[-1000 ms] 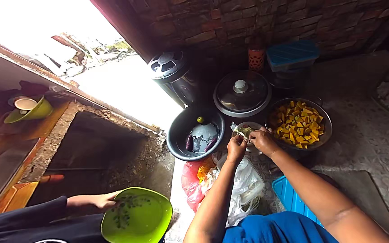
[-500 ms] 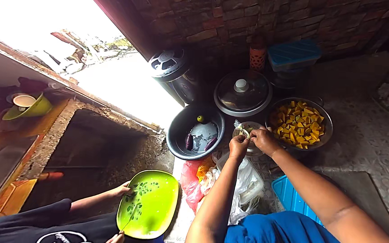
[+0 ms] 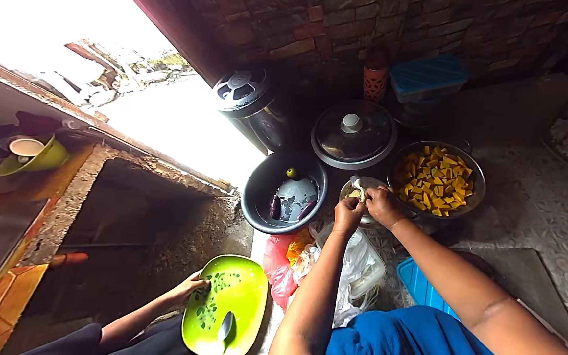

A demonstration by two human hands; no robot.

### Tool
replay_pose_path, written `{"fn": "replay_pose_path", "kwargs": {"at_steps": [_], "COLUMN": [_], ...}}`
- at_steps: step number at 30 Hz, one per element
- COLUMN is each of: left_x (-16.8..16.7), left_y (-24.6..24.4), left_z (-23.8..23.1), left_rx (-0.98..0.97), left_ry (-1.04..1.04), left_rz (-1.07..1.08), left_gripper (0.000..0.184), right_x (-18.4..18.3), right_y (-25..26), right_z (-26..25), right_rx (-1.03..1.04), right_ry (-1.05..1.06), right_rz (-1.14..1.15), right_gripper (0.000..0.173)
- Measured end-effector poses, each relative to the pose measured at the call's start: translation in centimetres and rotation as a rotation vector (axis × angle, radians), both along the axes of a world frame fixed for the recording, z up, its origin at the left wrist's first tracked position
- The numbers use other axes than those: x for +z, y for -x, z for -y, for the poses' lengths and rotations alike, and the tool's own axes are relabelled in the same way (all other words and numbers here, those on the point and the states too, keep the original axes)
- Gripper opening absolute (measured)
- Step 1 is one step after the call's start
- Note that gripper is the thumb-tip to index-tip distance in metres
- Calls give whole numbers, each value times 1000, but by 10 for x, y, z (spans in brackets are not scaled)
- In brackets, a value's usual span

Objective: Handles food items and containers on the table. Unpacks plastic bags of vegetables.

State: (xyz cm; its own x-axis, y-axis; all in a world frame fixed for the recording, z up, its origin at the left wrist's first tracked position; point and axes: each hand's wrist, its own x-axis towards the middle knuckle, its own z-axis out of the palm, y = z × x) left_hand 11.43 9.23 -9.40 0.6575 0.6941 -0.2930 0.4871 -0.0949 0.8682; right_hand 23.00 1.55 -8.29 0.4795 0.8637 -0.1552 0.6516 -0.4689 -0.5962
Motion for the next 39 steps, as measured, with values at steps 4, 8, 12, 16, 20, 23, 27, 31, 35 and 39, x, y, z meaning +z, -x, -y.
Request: {"fn": "replay_pose_path", "kwargs": {"at_steps": [4, 8, 12, 16, 20, 23, 27, 31, 35, 39], "left_x": [1, -2, 3, 3, 8, 14, 16, 29, 33, 34], "left_y": [13, 29, 37, 45, 51, 48, 42, 37, 40, 42], "left_z": [-5, -12, -11, -21, -22, -17, -15, -17, -15, -5], "left_rx": [62, 209, 338, 386, 442, 491, 473, 258, -98, -126], "left_ry": [211, 465, 634, 642, 656, 677, 557, 304, 110, 84], "left_rz": [108, 295, 436, 507, 532, 565, 532, 240, -106, -120], "left_gripper": [15, 18, 23, 25, 26, 28, 23, 13, 17, 18], "right_x": [-6, -10, -10, -11, -14, -16, -12, 13, 36, 19], "right_y": [-3, -14, -25, -42, -51, -52, -43, -32, -45, -52], "right_z": [4, 7, 11, 12, 13, 13, 10, 12, 0, -29], "right_rx": [28, 4, 35, 16, -14, -65, -109, 164, 227, 211], "right_ry": [-123, -176, -187, -145, -148, -205, -245, 61, 233, 134], "right_rz": [157, 314, 354, 355, 361, 333, 266, 183, 76, 21], "right_gripper": [17, 12, 10, 10, 10, 10, 10, 17, 34, 30]}}
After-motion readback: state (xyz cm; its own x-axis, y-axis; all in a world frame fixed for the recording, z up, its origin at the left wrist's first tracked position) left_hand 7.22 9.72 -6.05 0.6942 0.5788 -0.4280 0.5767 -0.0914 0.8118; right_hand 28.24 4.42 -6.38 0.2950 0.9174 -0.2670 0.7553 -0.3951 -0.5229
